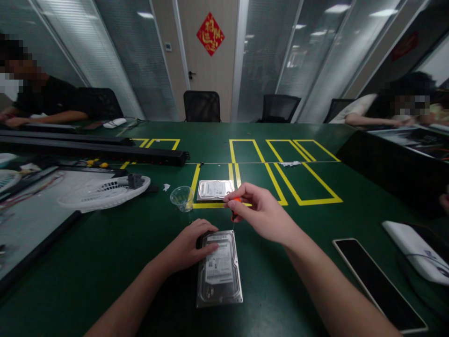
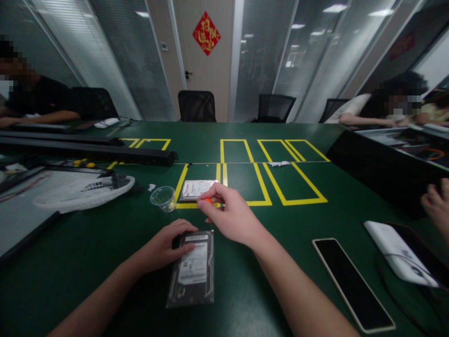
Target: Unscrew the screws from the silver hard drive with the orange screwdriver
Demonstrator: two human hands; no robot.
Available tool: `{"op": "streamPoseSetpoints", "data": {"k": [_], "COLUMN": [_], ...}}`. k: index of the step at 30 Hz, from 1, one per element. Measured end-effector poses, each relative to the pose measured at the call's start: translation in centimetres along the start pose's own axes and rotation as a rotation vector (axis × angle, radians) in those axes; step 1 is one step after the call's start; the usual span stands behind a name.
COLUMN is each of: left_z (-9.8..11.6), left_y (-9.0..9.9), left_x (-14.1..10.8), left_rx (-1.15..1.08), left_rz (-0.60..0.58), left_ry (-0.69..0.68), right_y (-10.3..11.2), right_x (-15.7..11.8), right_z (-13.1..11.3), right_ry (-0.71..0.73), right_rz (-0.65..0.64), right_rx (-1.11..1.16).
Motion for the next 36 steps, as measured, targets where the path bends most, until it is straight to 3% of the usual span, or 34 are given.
{"op": "streamPoseSetpoints", "data": {"k": [6,16,25,29,36], "left_z": [0.2,0.0,0.0,0.0,-0.2], "left_y": [0.0,0.0,0.1,0.1,0.0], "left_x": [0.1,0.0,0.1,0.0,0.0], "left_rx": [0.005,0.012,0.003,0.006,0.006], "left_rz": [-0.005,0.004,-0.003,0.003,0.003], "left_ry": [-0.004,-0.012,0.008,0.004,0.002], "right_y": [-0.4,-0.2,0.6,0.6,-0.2], "right_x": [-0.2,-0.2,-1.0,-1.0,-1.0], "right_z": [-0.9,-0.5,-2.7,-2.8,-2.3], "right_ry": [0.082,0.087,0.308,0.315,0.274], "right_rz": [-0.027,-0.023,0.058,0.091,0.028], "right_rx": [-0.038,-0.177,-0.511,-0.532,-0.473]}}
Point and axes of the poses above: each hand's wrist, its own x-axis towards the middle knuckle, its own y-axis out of the back of the hand, z = x × y, the point moved 9 cm from there along x, towards the middle knuckle, and after that the axes turned 4 degrees about z, right-handed, at the moved point
